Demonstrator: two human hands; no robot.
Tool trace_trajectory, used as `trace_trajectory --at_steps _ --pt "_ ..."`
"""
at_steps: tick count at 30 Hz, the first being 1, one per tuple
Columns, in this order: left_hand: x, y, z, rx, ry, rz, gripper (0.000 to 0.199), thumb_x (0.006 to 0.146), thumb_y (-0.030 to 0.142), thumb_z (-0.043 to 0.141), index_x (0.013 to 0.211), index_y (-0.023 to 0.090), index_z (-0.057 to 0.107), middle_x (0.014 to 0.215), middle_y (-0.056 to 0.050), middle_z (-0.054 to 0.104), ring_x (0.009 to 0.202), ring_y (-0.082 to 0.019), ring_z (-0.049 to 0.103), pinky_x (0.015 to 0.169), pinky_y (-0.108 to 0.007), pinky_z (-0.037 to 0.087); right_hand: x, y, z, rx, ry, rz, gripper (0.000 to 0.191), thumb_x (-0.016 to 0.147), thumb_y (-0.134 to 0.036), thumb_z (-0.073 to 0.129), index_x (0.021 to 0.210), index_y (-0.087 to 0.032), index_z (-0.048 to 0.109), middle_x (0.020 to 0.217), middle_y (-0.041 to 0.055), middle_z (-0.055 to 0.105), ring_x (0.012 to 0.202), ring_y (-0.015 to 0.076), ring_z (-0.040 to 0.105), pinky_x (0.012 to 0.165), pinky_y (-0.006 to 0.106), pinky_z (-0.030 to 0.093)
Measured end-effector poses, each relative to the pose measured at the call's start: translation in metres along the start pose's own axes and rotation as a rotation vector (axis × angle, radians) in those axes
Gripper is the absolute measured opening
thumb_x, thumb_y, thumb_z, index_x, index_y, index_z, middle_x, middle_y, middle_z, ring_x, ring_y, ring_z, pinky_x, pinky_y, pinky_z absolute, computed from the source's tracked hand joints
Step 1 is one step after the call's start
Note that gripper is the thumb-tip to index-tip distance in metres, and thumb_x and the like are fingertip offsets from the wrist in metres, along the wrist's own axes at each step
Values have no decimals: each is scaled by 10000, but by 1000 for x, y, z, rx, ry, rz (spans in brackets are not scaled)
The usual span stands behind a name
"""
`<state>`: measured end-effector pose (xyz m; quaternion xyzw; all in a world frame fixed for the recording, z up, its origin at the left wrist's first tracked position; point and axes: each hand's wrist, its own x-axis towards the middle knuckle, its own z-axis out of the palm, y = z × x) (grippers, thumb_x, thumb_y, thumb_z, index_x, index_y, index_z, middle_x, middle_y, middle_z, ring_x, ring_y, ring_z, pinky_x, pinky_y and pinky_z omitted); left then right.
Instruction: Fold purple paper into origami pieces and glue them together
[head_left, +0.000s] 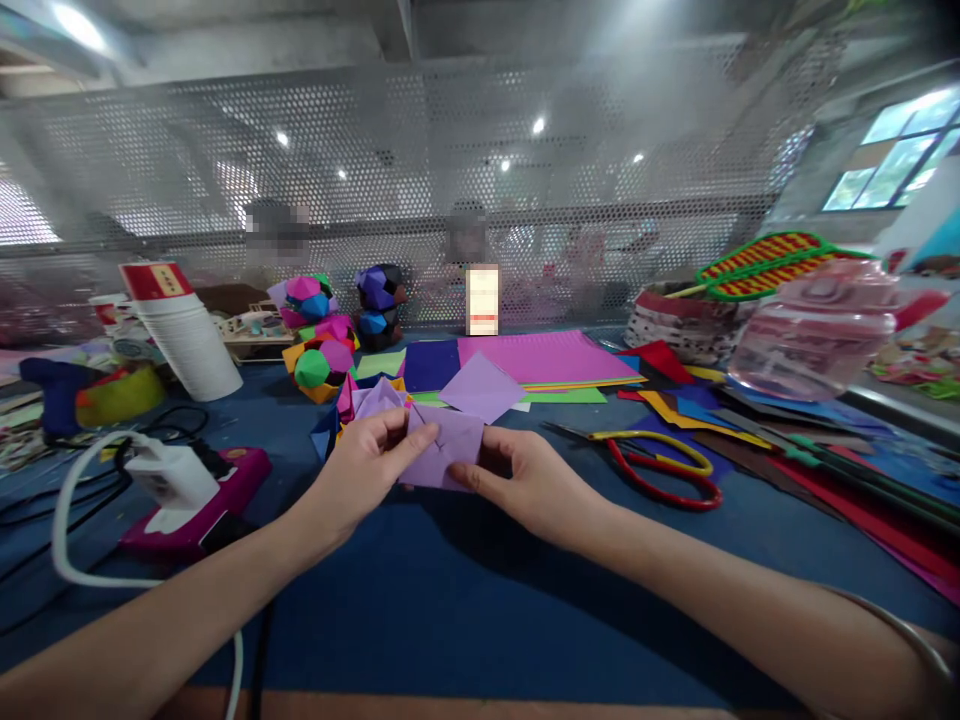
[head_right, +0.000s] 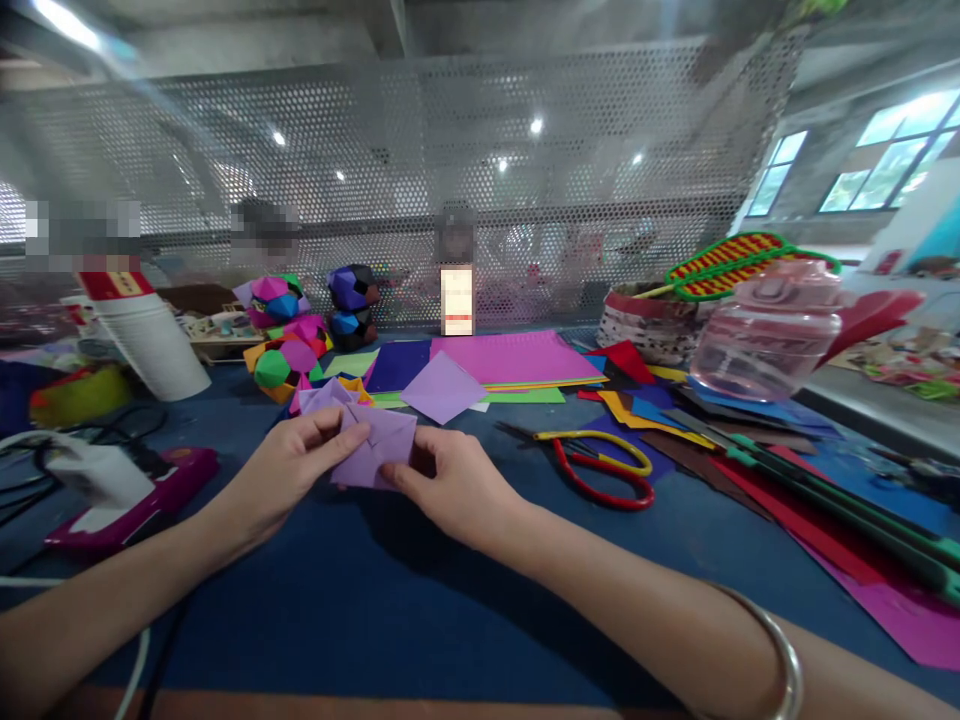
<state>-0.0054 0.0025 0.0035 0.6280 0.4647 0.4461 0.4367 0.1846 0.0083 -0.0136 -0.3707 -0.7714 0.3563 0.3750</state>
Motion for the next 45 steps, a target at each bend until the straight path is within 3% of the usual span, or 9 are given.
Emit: trace_trajectory --at_steps 7,13,21,29,33,36,40,43,45 --pt "0 0 -2 18 10 -26 308 810 467 651 866 164 677 729 -7 547 567 -109 496 424 -201 500 0 -2 -3 -188 65 -38 112 890 -256 532 871 -181 614 802 21 659 712 161 566 642 269 406" --pt "-1 2 1 -119 -37 -43 269 799 389 687 945 167 648 908 -36 609 796 -154 593 615 -252 605 0 -2 -7 -351 111 -57 163 887 -238 529 734 -191 498 681 -4 573 620 133 480 564 253 313" --pt "1 1 1 -172 -53 -22 434 703 289 776 1080 158 605 1074 -60 656 876 -172 637 678 -256 583 -2 -1 -6 -325 95 -85 183 899 -262 519 733 -188 499 662 -25 529 597 114 434 555 249 290" --pt "1 4 3 -107 -14 -44 356 710 274 716 1026 173 586 918 -35 644 731 -156 626 599 -283 587 -1 -3 -5 -210 53 -65 165 881 -272 542 766 -180 617 690 4 615 643 144 503 589 257 357" --pt "-1 -2 0 151 -37 78 330 812 304 619 1122 207 560 926 -38 632 703 -166 625 549 -268 569 0 -2 -5 -272 88 -45 205 894 -265 505 708 -188 541 646 -17 556 602 129 473 567 257 325" --pt "-3 -2 -3 421 56 266 323 858 301 583 1173 237 561 1027 -51 637 812 -189 626 559 -231 516 0 -1 -7 -297 101 -25 224 893 -257 506 680 -199 468 628 -23 539 586 126 478 550 253 310" --pt "-5 3 -5 528 136 439 158 875 306 575 984 221 653 994 -42 650 874 -195 597 633 -230 479 2 -1 -10 -278 56 -36 198 897 -211 497 703 -202 460 682 -3 610 638 138 548 577 250 329" --pt "-3 5 -6 355 131 251 286 860 410 590 681 188 613 690 -9 574 623 -144 538 554 -234 479 2 -2 -10 -328 79 -55 215 894 -203 508 693 -204 434 670 -3 590 628 137 523 574 255 310" --pt "0 5 -7 140 87 43 335 830 459 620 647 180 591 630 6 529 558 -123 505 481 -218 477 2 -2 -9 -348 85 -72 223 897 -213 513 691 -204 427 656 -11 559 611 130 487 562 256 291"
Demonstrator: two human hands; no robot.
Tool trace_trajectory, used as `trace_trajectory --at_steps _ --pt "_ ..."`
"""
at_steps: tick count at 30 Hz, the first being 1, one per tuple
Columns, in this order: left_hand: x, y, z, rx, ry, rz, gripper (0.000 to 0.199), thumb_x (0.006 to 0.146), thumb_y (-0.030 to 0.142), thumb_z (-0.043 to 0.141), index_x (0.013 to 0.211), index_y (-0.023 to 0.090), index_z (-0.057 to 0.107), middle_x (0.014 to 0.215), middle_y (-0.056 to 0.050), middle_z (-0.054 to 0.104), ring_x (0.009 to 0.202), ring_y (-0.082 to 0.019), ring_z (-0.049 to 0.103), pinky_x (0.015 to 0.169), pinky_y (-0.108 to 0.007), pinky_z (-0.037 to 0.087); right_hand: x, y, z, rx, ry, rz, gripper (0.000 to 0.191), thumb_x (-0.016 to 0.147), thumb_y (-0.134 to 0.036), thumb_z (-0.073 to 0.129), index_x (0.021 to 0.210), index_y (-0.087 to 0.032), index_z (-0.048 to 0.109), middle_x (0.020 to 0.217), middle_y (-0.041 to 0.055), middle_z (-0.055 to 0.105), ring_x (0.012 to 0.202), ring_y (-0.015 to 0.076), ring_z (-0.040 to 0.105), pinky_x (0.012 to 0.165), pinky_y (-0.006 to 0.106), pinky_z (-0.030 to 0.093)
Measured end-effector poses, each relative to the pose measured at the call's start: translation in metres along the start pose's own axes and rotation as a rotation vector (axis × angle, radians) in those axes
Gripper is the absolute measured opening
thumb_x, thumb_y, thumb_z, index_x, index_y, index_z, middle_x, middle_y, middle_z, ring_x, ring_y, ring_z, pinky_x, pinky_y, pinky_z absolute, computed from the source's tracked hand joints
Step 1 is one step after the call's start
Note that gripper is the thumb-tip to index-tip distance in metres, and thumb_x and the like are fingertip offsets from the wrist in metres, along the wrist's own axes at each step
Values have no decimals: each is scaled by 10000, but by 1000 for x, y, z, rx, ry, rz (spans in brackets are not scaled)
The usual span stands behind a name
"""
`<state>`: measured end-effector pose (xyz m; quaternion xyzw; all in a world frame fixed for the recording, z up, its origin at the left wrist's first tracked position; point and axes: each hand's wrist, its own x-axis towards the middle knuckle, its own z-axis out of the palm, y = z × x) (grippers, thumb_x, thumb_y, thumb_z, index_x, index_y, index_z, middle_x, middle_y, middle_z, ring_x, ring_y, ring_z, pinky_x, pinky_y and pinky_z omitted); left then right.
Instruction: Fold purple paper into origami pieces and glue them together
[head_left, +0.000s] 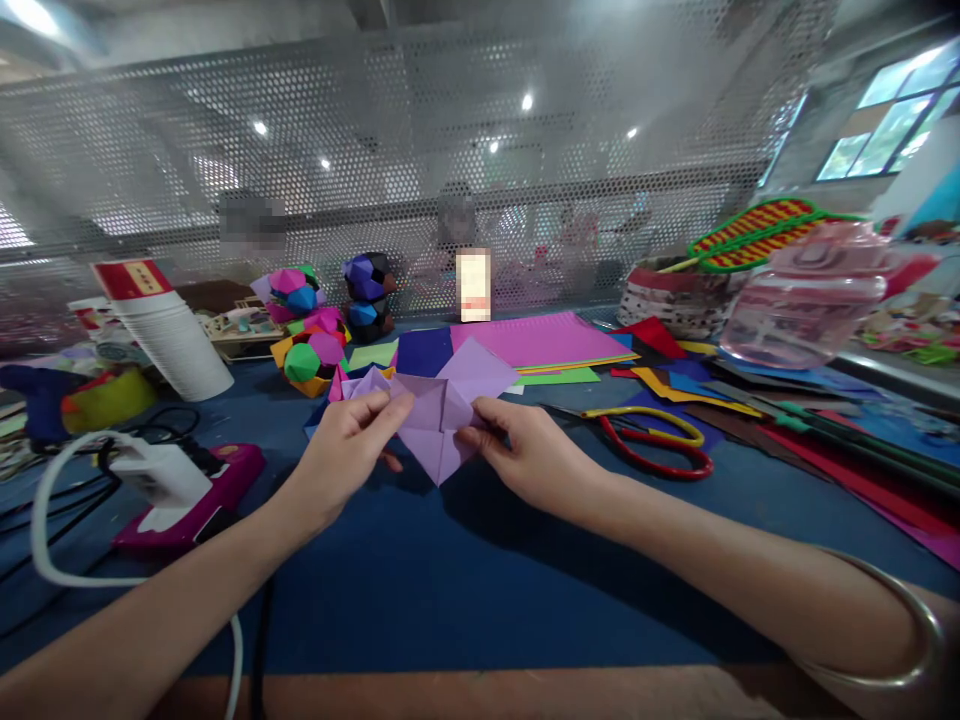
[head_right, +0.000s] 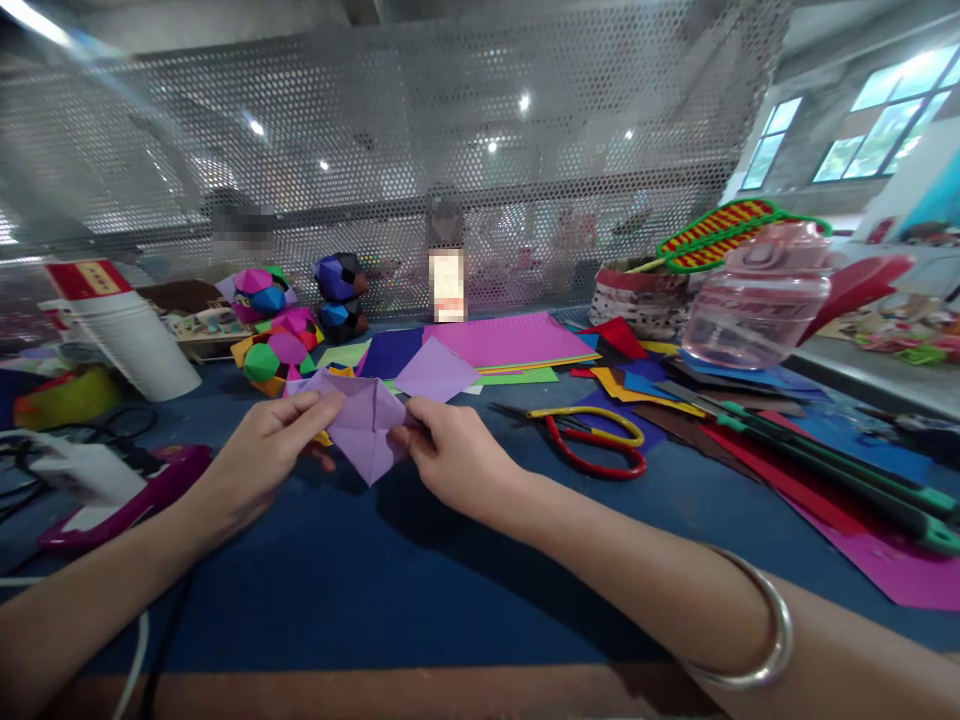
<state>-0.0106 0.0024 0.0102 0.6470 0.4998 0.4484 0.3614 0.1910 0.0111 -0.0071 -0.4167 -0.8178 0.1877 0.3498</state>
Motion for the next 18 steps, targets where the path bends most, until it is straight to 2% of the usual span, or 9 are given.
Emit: trace_trajectory --at_steps 2,5,10,14,18 --pt "2 0 0 -181 -60 -152 303 802 465 658 719 176 625 687 -7 561 611 -131 533 441 -192 474 -1 0 1 1 -3 -8 225 900 -222 511 691 -203 429 641 -22 526 593 122 448 552 255 278" --pt "3 0 1 -305 -97 -242 277 774 438 705 810 167 659 783 -32 613 680 -136 545 397 -158 458 -1 3 2 29 8 23 233 902 -248 514 688 -200 436 629 -32 489 586 117 419 551 255 280" --pt "1 -2 2 -358 -145 -199 231 721 328 785 846 153 699 827 -40 667 690 -125 584 448 -160 515 3 9 1 265 46 117 169 912 -354 516 886 -191 556 759 0 586 686 144 518 627 267 377" --pt "0 -3 4 -434 -133 -193 235 737 258 781 936 154 715 919 -51 704 783 -139 643 608 -194 581 3 4 2 588 49 283 296 863 -424 597 1030 -189 532 847 25 648 744 161 589 675 278 438" --pt "0 -3 6 -492 -61 -128 243 748 242 763 968 151 717 1004 -57 710 869 -155 655 704 -219 587 1 -3 4 680 -13 245 276 849 -429 617 951 -174 599 885 35 660 788 159 589 707 266 440"
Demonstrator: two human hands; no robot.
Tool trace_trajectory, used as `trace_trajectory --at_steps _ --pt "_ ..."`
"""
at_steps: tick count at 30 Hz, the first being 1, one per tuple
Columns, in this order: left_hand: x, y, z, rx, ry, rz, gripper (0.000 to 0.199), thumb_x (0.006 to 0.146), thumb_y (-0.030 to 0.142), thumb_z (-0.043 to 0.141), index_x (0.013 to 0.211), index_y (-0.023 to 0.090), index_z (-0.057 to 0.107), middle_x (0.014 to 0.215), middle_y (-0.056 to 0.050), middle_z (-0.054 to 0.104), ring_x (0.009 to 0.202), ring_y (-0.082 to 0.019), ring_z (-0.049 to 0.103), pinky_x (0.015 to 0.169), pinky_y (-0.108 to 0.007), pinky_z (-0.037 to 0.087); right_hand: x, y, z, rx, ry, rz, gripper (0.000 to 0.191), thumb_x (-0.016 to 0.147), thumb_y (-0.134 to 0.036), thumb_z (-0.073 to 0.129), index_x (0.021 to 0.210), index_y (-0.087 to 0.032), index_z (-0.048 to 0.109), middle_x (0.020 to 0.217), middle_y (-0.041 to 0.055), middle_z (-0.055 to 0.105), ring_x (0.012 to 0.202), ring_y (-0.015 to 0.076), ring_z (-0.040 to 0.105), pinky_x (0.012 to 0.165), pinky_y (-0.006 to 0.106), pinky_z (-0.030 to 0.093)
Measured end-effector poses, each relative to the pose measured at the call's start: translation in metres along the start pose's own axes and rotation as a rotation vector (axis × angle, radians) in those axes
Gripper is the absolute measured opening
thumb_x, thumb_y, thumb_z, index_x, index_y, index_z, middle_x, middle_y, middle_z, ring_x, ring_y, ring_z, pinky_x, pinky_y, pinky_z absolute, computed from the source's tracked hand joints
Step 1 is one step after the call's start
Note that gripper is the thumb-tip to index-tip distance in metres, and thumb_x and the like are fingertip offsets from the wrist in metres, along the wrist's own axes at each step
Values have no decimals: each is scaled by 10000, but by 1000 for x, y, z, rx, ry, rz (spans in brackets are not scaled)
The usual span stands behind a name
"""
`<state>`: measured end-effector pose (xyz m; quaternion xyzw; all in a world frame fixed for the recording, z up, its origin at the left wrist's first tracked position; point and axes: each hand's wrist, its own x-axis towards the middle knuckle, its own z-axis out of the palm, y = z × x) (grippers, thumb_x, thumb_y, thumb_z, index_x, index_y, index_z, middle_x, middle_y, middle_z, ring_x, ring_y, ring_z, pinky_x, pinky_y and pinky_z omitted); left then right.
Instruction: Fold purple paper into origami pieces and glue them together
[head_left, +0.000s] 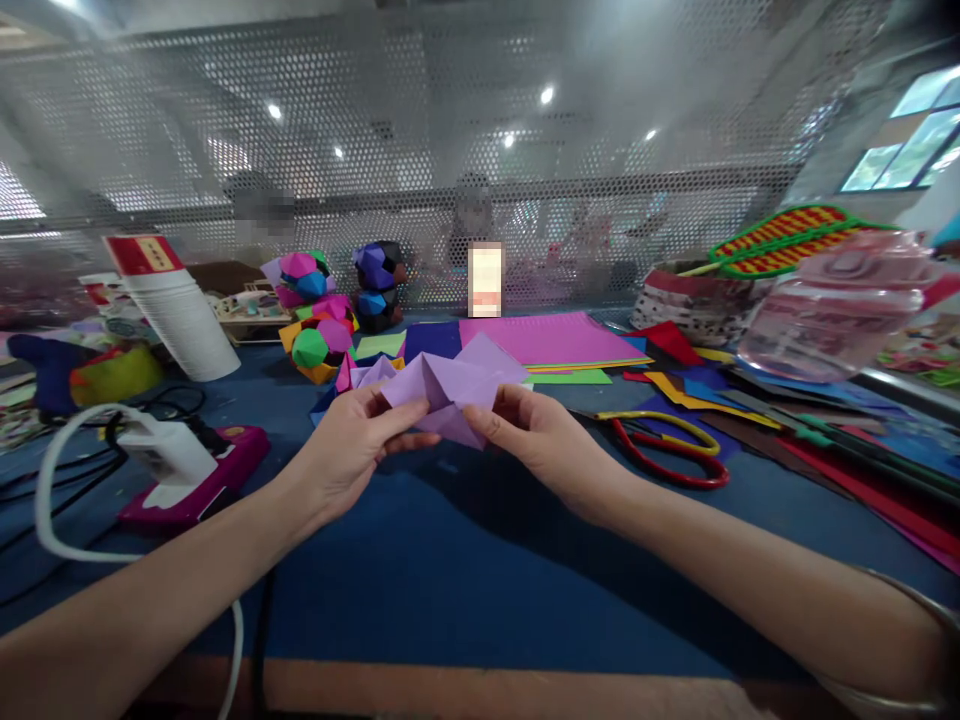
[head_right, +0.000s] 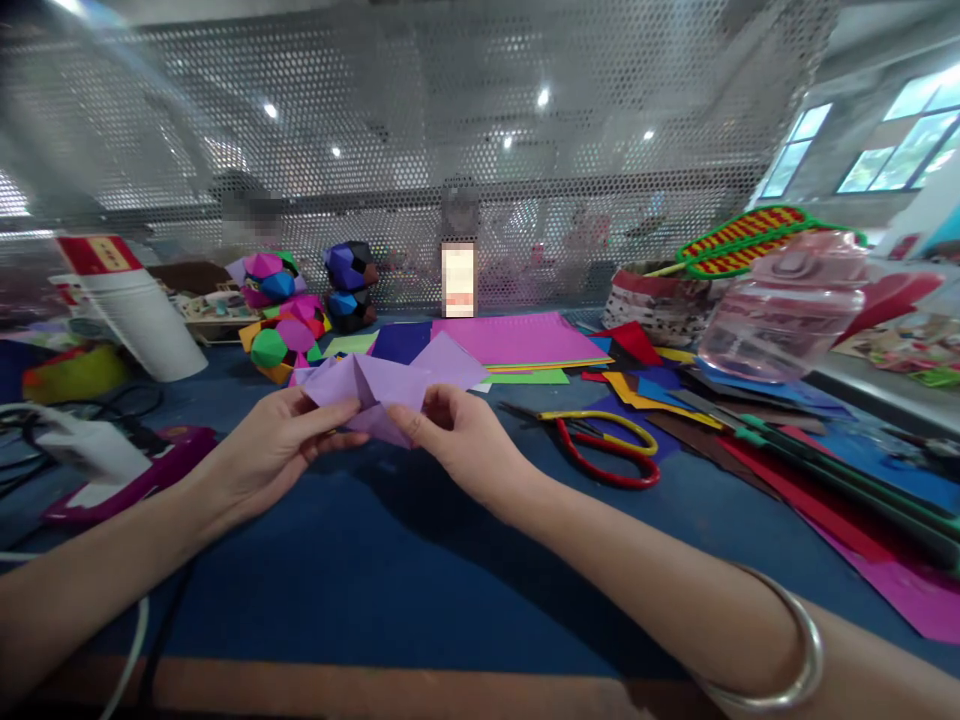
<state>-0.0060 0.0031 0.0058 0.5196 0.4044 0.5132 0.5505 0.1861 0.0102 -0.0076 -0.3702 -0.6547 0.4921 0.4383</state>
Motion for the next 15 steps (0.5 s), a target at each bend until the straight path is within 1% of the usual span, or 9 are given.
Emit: trace_trajectory --at_steps 2,3,4,5,7,9,10,12,15 --pt "0 0 0 30 -22 -17 273 765 251 741 1017 154 700 1031 -65 705 911 -178 657 738 -252 587 0 1 1 -28 -37 -21 250 864 -417 588 885 -171 627 844 30 658 757 156 577 682 262 431" --pt "0 -1 0 81 -40 -27 292 774 256 727 1044 154 686 1026 -72 703 918 -194 659 744 -279 589 0 3 0 -55 -40 -27 243 871 -406 572 866 -171 633 821 28 657 740 158 575 665 263 427" --pt "0 -1 -1 166 -53 -12 310 777 256 717 1066 153 670 1018 -77 701 920 -211 661 749 -309 588 1 4 0 -100 -32 -33 238 876 -394 559 850 -170 634 804 29 657 726 161 574 648 264 424" --pt "0 -2 -2 280 -54 45 332 774 249 712 1088 157 651 1020 -79 695 924 -225 659 759 -338 583 1 7 -1 -162 -22 -46 237 882 -385 547 838 -168 632 794 33 657 715 165 575 635 267 421" --pt "-1 -3 -4 565 -17 271 390 761 208 710 1136 179 612 1084 -78 667 968 -244 641 809 -380 559 2 10 -3 -314 -24 -89 238 895 -370 527 830 -165 627 779 39 656 696 171 577 618 273 415" --pt "-2 -4 -5 839 20 546 448 764 150 694 1192 208 576 1192 -70 621 1071 -246 596 919 -403 504 1 12 -4 -441 -56 -134 233 910 -355 509 856 -164 631 778 42 661 679 171 577 606 273 407" --pt "-3 -4 -6 944 20 661 459 780 128 675 1216 217 563 1229 -66 603 1123 -242 568 973 -408 466 0 12 -4 -480 -78 -152 231 918 -346 499 873 -164 634 775 41 663 670 169 576 599 271 402" --pt "-4 -3 -7 1098 -14 819 411 826 106 631 1220 206 569 1229 -69 606 1170 -226 538 1034 -396 410 -2 10 -3 -537 -102 -176 230 925 -338 490 876 -164 633 756 37 662 651 163 569 584 265 390" --pt "-4 -1 -9 1206 -52 949 294 881 129 594 1172 165 610 1146 -84 649 1114 -206 568 1012 -359 419 -3 10 -3 -580 -97 -207 236 930 -345 487 853 -167 621 740 31 650 644 158 558 576 260 378"
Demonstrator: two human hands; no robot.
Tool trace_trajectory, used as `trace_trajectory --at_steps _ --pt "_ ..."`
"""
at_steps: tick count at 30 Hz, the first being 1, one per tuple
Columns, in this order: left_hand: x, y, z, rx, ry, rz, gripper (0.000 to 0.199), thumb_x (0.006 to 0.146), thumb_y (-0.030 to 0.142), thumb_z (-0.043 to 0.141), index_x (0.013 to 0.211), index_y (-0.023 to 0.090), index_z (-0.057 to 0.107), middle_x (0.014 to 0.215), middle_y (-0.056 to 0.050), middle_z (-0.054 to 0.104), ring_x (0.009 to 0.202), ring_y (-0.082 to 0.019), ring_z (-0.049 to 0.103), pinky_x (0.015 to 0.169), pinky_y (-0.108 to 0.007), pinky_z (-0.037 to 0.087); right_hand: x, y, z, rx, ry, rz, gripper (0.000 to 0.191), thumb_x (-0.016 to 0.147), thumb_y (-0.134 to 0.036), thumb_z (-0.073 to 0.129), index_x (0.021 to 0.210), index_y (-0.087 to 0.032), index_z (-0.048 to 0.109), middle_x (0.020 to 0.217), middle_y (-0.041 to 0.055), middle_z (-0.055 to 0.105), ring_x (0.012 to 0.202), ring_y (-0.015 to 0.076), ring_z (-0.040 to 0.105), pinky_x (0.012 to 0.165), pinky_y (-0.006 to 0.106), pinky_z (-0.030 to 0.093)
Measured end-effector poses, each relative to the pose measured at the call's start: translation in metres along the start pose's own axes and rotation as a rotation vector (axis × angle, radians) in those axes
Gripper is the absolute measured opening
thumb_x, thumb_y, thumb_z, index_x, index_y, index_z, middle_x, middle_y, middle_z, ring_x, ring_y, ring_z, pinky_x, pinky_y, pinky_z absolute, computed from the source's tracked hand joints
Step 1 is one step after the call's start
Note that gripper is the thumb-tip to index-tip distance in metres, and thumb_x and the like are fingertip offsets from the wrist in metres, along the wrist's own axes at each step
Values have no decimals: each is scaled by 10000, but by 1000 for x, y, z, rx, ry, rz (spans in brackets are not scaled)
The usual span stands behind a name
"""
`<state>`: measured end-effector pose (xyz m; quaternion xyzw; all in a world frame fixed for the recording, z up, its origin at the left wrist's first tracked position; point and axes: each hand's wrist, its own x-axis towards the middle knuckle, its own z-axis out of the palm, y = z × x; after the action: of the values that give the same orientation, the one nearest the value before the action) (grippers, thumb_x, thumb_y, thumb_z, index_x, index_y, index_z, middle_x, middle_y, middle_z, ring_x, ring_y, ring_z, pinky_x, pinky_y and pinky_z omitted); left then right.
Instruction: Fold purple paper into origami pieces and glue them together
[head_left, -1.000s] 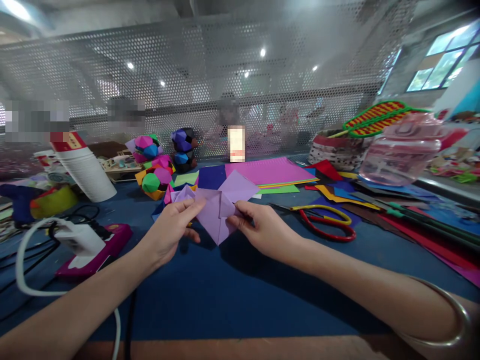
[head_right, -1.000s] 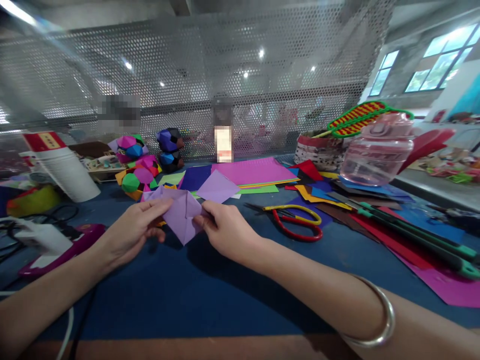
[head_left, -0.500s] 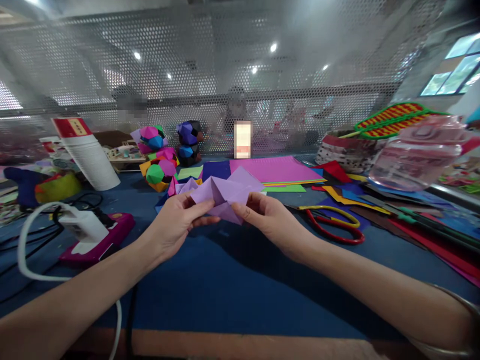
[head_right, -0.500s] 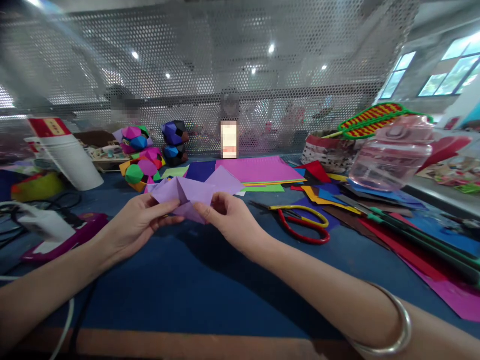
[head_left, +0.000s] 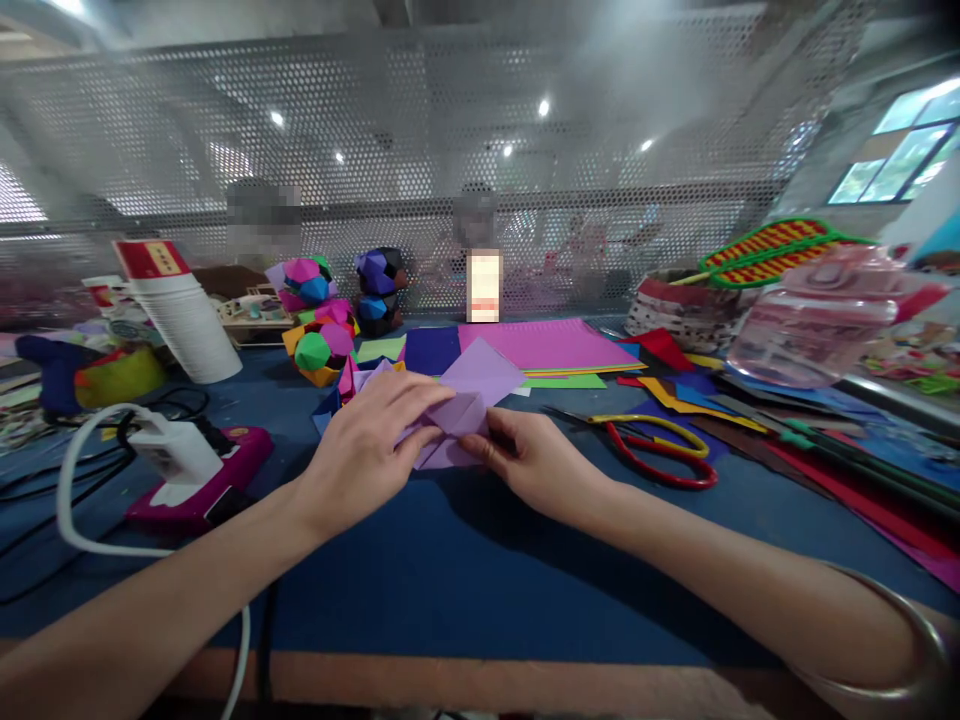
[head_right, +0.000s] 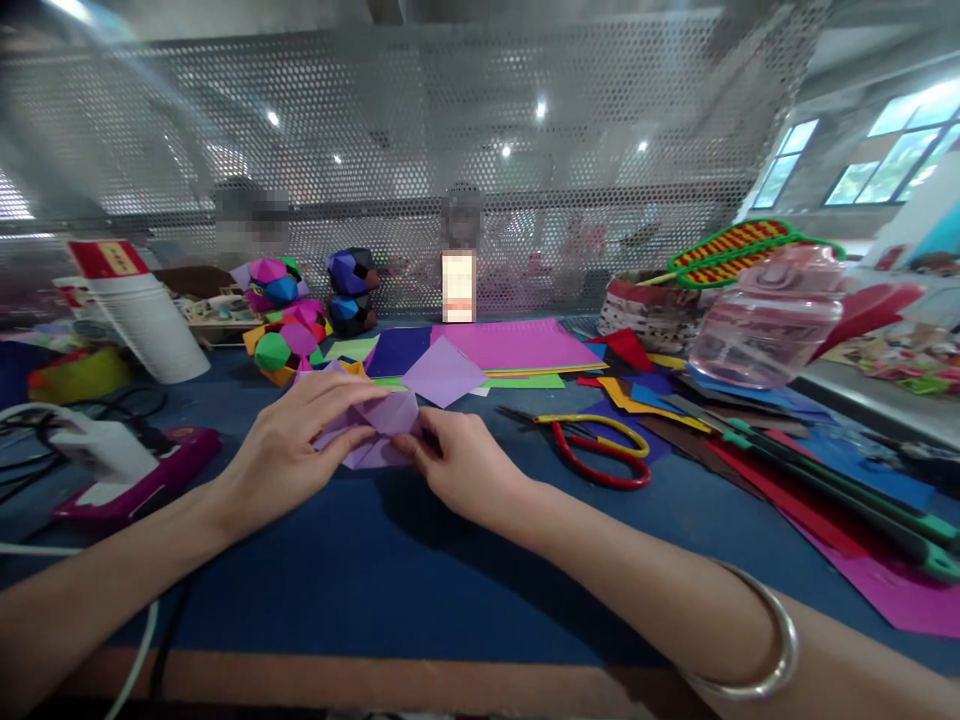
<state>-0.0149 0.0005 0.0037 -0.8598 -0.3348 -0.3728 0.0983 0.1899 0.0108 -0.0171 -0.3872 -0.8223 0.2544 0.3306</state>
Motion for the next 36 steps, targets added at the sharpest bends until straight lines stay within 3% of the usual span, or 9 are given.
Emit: trace_trajectory --at_steps 5,8,14,18,21,24,27,32,36 --pt "2 -6 -4 75 28 99 234 909 147 558 1122 137 654 1077 -100 689 1013 -219 610 942 -376 445 1 6 0 28 -10 8 264 928 -386 490 841 -166 606 746 34 637 665 160 549 587 256 380" --pt "4 -7 -5 -36 72 20 225 923 143 512 1055 154 693 1041 -84 717 992 -216 630 935 -374 443 1 6 0 65 -40 16 274 922 -390 498 814 -160 598 725 23 615 653 146 526 588 248 383" --pt "11 -9 -7 -838 -24 -812 175 786 323 688 832 158 726 763 -33 713 665 -157 627 621 -261 481 1 -1 1 34 -65 -2 265 920 -352 502 771 -159 603 675 -9 551 621 118 448 571 235 353" --pt "13 -11 -8 -1206 -53 -1092 245 626 299 822 769 138 706 685 -16 671 573 -120 592 553 -228 468 -1 -4 1 92 -80 -12 260 904 -352 531 772 -160 645 686 -6 570 642 128 473 595 244 374" --pt "13 -10 -9 -1257 -52 -1068 253 702 340 785 862 156 718 766 -32 698 629 -135 622 583 -235 491 0 -3 0 192 -39 18 257 882 -381 566 802 -174 694 737 10 626 689 157 526 626 263 398" --pt "15 -5 -10 -1270 -21 -915 295 802 403 693 1011 195 705 937 -43 721 757 -156 653 625 -230 504 2 -2 -1 340 48 94 262 849 -418 610 826 -178 712 794 20 658 728 173 556 666 278 413" --pt "14 1 -10 -1249 -31 -822 374 791 368 718 1127 213 659 1073 -47 705 869 -165 659 721 -237 518 5 -3 -2 496 135 167 275 826 -437 632 858 -173 702 779 7 645 691 150 535 657 267 405" --pt "10 0 -2 -1152 -52 -894 299 736 300 777 1006 185 718 918 -39 730 818 -156 661 746 -246 521 4 -8 -1 592 152 172 304 801 -464 657 816 -161 677 758 0 624 679 133 511 651 254 393" --pt "9 -4 -1 -1256 -35 -977 196 741 291 772 895 172 745 840 -43 730 725 -145 653 704 -249 540 3 -10 -2 580 144 146 297 809 -454 659 823 -158 674 757 -3 609 673 125 495 640 249 377"
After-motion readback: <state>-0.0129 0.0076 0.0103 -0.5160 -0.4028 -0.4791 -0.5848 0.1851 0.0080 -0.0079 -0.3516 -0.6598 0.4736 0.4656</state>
